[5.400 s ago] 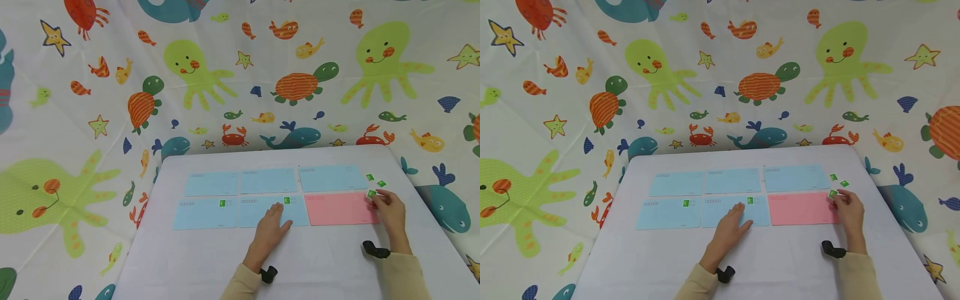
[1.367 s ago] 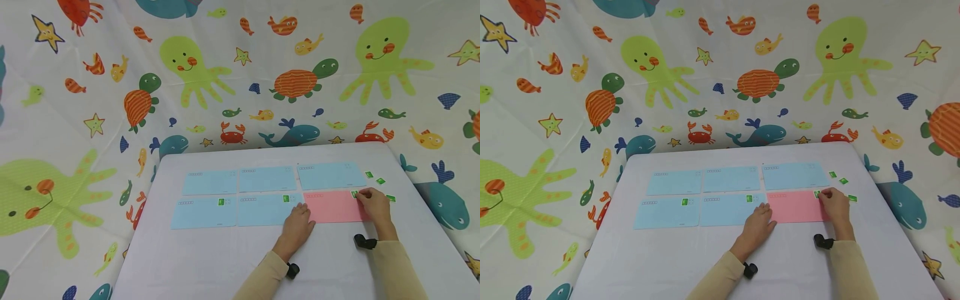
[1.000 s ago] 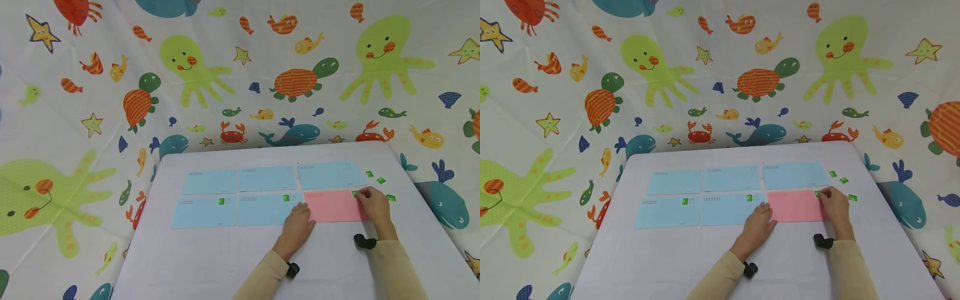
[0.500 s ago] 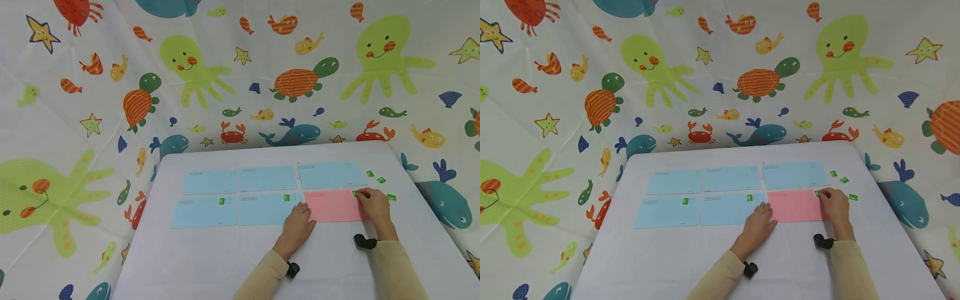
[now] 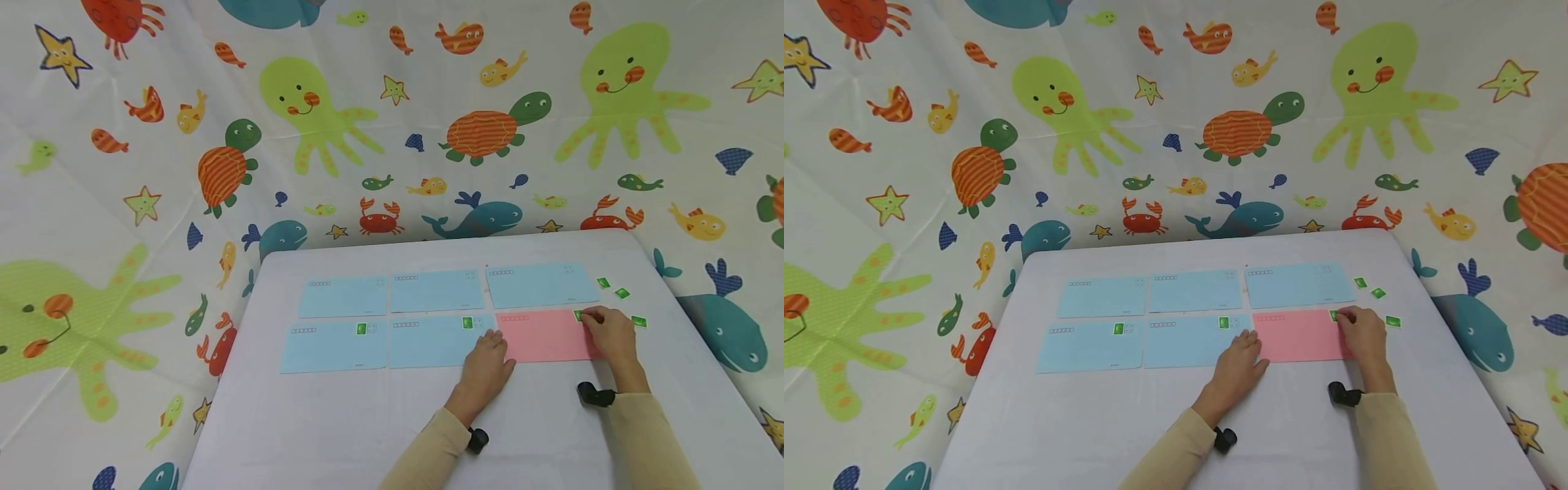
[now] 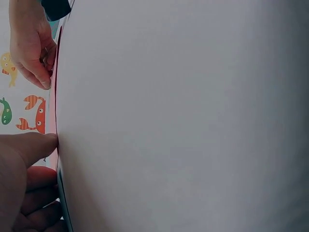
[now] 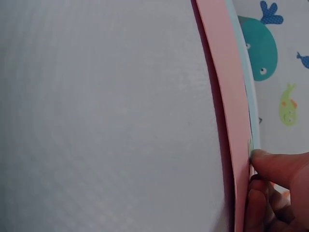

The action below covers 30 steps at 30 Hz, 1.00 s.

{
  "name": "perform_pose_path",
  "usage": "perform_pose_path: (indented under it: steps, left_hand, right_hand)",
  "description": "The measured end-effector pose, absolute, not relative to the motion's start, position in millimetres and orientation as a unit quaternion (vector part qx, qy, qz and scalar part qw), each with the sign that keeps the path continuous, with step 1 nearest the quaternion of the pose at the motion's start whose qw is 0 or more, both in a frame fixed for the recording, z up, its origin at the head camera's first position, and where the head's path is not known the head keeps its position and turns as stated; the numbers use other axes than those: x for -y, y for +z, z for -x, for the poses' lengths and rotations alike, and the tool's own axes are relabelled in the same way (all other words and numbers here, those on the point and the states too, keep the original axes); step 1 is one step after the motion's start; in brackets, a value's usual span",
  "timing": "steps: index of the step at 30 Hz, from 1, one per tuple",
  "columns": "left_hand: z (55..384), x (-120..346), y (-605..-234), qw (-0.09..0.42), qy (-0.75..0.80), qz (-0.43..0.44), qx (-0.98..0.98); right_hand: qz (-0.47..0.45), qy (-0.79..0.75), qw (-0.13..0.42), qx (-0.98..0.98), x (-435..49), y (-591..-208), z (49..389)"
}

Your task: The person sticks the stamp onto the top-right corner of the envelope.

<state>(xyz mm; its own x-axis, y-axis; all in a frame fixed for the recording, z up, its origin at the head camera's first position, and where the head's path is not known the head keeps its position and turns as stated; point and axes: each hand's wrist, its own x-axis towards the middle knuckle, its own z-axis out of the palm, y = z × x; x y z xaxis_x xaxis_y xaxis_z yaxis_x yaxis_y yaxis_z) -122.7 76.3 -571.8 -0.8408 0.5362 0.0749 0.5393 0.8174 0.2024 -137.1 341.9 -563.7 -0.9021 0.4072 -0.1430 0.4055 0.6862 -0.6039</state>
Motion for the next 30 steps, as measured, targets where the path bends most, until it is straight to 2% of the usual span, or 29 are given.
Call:
perform_pose_path:
  steps: [16, 30]
  left_hand:
    - [123.7, -75.5, -568.9, -0.011, -0.128, 0.274, 0.953]
    - [128.6, -74.5, -564.5, 0.010, -0.124, 0.288, 0.950]
  right_hand:
    - [0.260, 0.356, 0.003, 0.897, -348.1, -568.4, 134.8]
    - [0.269, 0.360, 0.003, 0.893, -349.5, -571.2, 135.2]
